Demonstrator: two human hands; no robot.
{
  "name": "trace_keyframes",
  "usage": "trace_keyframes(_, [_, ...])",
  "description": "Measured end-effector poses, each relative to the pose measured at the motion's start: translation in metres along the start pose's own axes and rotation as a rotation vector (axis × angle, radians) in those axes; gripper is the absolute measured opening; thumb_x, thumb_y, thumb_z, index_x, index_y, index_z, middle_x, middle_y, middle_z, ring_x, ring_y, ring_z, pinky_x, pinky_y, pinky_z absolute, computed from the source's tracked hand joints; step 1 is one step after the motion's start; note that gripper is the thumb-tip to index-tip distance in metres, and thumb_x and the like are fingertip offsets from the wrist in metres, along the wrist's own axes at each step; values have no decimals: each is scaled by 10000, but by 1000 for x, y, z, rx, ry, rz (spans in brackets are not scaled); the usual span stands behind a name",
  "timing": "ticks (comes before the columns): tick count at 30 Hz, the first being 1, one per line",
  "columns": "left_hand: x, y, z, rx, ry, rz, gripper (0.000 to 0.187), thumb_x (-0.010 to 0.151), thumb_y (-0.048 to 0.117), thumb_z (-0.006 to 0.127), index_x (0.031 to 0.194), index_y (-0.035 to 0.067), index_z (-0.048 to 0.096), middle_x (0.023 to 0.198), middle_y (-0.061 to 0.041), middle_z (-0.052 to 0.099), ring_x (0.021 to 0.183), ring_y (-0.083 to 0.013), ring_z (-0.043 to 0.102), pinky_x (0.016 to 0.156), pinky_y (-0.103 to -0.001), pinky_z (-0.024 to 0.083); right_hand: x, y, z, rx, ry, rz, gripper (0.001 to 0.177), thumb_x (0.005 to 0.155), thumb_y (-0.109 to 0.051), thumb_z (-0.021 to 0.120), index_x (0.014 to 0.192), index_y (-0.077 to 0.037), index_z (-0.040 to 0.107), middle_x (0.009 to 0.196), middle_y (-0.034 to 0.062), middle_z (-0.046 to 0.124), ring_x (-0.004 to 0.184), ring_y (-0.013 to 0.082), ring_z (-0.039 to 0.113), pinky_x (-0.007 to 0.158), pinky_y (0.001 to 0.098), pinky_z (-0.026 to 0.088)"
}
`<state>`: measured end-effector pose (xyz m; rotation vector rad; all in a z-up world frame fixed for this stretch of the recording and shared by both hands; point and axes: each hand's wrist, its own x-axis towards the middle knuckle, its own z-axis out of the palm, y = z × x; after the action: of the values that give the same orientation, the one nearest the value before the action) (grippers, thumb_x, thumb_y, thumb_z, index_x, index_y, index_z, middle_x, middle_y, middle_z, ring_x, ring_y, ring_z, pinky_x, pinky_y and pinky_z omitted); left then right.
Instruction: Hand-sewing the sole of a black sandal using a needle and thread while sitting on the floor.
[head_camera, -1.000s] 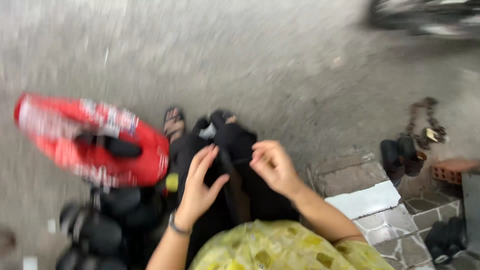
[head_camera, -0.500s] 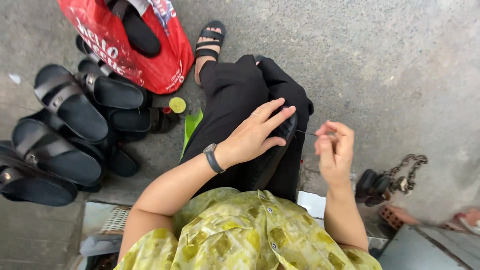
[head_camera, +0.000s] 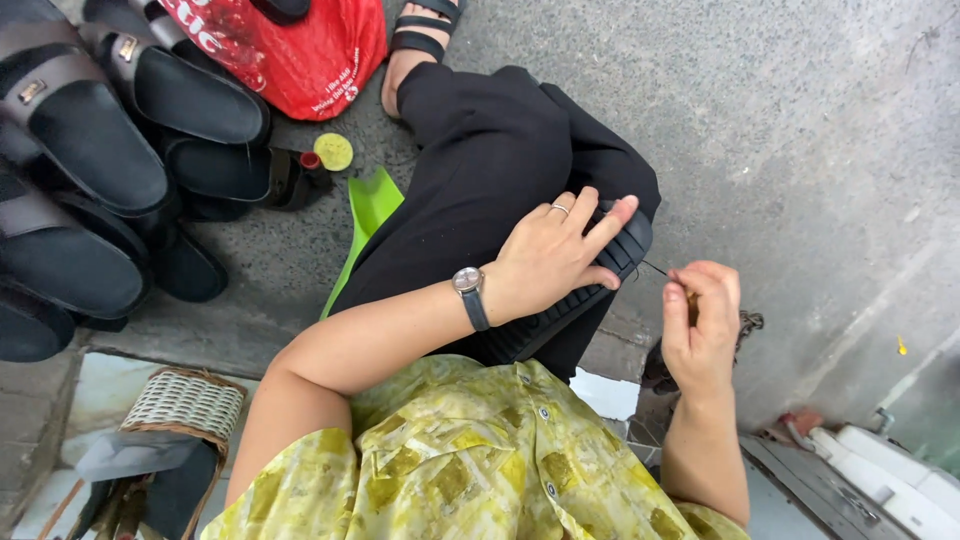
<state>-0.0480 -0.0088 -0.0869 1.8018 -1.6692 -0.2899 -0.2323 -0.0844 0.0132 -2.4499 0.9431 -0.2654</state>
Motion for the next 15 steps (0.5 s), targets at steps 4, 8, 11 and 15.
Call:
trace_keyframes(4, [0,1,-8,-42,10,26,821,747,667,625,1356,143,455,1141,-216,522,973,-348,602,772,-389,479,0,-21,-16,-147,-50,7,161,948,-98,634,1084,-26,680,977,102,576,808,307,617,609,347,493])
trace_keyframes(8, [1,0,0,-203,4,31,746,753,618,661,1323,167,490,1122,-189,482,998,-375,577,836,-423,423,3,-32,-22,-272,-198,-10,249,966,-151,578,1198,-115,661,778,79,571,739,358,608,560,415,468])
trace_keyframes(11, [3,-1,3,-407,1,27,722,727,555,729,1288,148,527,1084,-152,432,993,-402,550,828,-450,458,3,-36,-25,-311,-239,4,266,976,-158,542,1219,-149,649,696,83,525,700,388,587,502,436,436])
trace_keyframes(15, [4,2,3,-581,2,-5,764,691,504,811,1313,155,539,1057,-108,354,1006,-408,494,764,-444,521,-1,-38,-28,-330,-245,40,246,970,-145,536,1184,-174,654,655,111,459,790,434,585,461,464,403])
